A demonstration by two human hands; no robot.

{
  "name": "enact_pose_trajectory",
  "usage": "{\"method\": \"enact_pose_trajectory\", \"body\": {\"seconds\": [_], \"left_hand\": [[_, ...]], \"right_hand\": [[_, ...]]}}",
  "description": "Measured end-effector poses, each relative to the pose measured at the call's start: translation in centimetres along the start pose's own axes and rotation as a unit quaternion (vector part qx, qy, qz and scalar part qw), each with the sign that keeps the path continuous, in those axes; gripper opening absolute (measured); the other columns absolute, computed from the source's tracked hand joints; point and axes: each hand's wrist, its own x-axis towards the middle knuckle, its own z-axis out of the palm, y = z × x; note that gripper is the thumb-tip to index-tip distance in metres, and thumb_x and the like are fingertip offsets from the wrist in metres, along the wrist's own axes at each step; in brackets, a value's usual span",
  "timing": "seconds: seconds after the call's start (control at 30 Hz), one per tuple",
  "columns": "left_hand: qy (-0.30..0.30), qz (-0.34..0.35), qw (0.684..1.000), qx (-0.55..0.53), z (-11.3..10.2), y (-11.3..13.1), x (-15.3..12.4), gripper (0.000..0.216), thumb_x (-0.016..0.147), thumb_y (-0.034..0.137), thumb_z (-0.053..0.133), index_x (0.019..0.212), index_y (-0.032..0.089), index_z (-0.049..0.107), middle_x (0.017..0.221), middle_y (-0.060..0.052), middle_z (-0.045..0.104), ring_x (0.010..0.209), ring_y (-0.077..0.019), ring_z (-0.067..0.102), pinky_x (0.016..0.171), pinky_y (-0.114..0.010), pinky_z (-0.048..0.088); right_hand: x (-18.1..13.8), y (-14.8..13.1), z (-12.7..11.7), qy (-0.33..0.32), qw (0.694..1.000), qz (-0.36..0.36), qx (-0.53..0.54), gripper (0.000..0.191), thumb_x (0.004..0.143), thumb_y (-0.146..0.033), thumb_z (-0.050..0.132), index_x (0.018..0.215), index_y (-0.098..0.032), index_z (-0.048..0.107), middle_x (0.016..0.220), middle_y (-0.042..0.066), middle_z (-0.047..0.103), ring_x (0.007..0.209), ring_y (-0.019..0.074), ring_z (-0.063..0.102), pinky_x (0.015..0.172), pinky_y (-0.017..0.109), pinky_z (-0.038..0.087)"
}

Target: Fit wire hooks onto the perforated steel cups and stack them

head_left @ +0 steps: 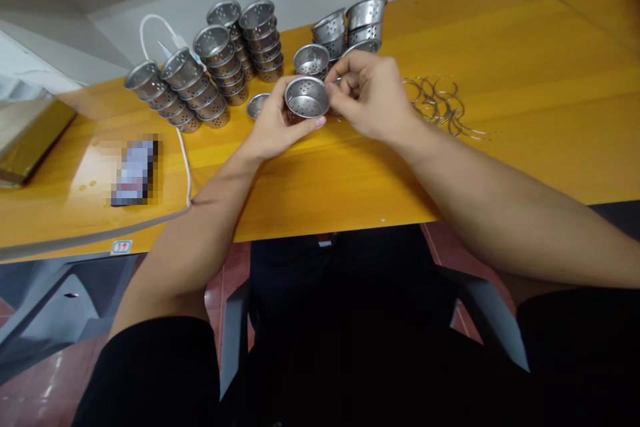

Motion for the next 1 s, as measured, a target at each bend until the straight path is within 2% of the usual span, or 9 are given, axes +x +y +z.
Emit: {"method": "enact_pose_trajectory", "body": {"seconds": [0.1,0.2,0.27,0.43,0.57,0.7,0.83,0.9,1.0], "left_hand": [[-0.012,0.044,0.999,0.002,0.1,-0.7,0.0,0.112,0.086,0.114,0.081,0.161,0.034,0.057,0.160,-0.011,0.073,0.154,-0.0379,0.081,0.134,-0.058,0.068],[-0.035,0.083,0.996,0.022,0.1,-1.8,0.3,0.115,0.088,0.116,0.076,0.167,0.036,0.051,0.161,-0.011,0.072,0.154,-0.0381,0.081,0.132,-0.057,0.069],[-0.043,0.109,0.993,0.029,0.1,-2.2,0.4,0.112,0.091,0.114,0.076,0.168,0.037,0.049,0.160,-0.010,0.072,0.152,-0.0375,0.082,0.129,-0.056,0.070],[-0.039,0.137,0.989,0.050,0.1,-1.9,0.4,0.108,0.096,0.112,0.071,0.169,0.036,0.047,0.159,-0.011,0.072,0.149,-0.0370,0.082,0.128,-0.056,0.069],[-0.022,0.117,0.989,0.093,0.0,-1.2,0.3,0.113,0.086,0.109,0.087,0.163,0.034,0.050,0.152,-0.010,0.074,0.146,-0.0396,0.082,0.131,-0.060,0.066],[-0.007,0.093,0.989,0.111,-0.1,-0.3,0.2,0.109,0.084,0.105,0.093,0.157,0.033,0.056,0.145,-0.009,0.076,0.142,-0.0402,0.081,0.135,-0.063,0.061],[-0.013,0.084,0.990,0.117,-0.2,0.6,-0.1,0.103,0.089,0.108,0.086,0.154,0.031,0.061,0.141,-0.010,0.078,0.133,-0.0376,0.083,0.130,-0.063,0.064],[-0.015,0.084,0.991,0.103,-0.2,0.6,-0.2,0.099,0.093,0.109,0.080,0.152,0.031,0.064,0.136,-0.009,0.079,0.127,-0.0356,0.084,0.127,-0.062,0.066],[-0.027,0.086,0.994,0.055,-0.5,0.4,-0.2,0.094,0.099,0.109,0.072,0.150,0.030,0.067,0.130,-0.007,0.079,0.126,-0.0345,0.085,0.125,-0.062,0.067]], "right_hand": [[0.6,1.3,0.8,0.032,0.999,-0.011,0.013,0.052,0.110,-0.089,0.080,0.118,-0.038,0.074,0.082,0.003,0.069,0.085,0.0310,0.060,0.075,0.047,0.052],[1.6,3.1,1.8,0.105,0.990,-0.080,0.058,0.055,0.107,-0.087,0.086,0.103,-0.035,0.069,0.070,0.000,0.059,0.068,0.0274,0.055,0.065,0.045,0.045],[2.0,4.0,2.3,0.125,0.981,-0.118,0.084,0.052,0.108,-0.079,0.090,0.098,-0.034,0.068,0.069,-0.001,0.057,0.062,0.0250,0.051,0.064,0.045,0.043],[2.1,4.4,2.7,0.128,0.979,-0.127,0.091,0.043,0.108,-0.070,0.094,0.099,-0.036,0.070,0.066,-0.003,0.058,0.062,0.0246,0.049,0.065,0.046,0.046],[2.1,4.4,3.2,0.132,0.980,-0.115,0.091,0.043,0.108,-0.072,0.094,0.106,-0.036,0.072,0.065,-0.003,0.056,0.064,0.0258,0.051,0.064,0.045,0.048],[2.2,4.5,3.7,0.125,0.981,-0.114,0.095,0.042,0.108,-0.070,0.094,0.108,-0.035,0.072,0.064,-0.003,0.054,0.063,0.0264,0.055,0.064,0.045,0.050],[2.1,3.9,3.2,0.113,0.975,-0.132,0.139,0.043,0.108,-0.071,0.094,0.107,-0.034,0.074,0.069,-0.002,0.060,0.064,0.0237,0.053,0.062,0.043,0.049],[1.9,3.4,2.4,0.077,0.968,-0.155,0.184,0.051,0.108,-0.080,0.093,0.104,-0.032,0.077,0.077,0.000,0.069,0.063,0.0212,0.054,0.060,0.042,0.047],[1.7,3.1,1.1,-0.024,0.956,-0.172,0.236,0.065,0.102,-0.093,0.096,0.106,-0.030,0.082,0.085,0.002,0.078,0.063,0.0187,0.060,0.058,0.040,0.050]]}}
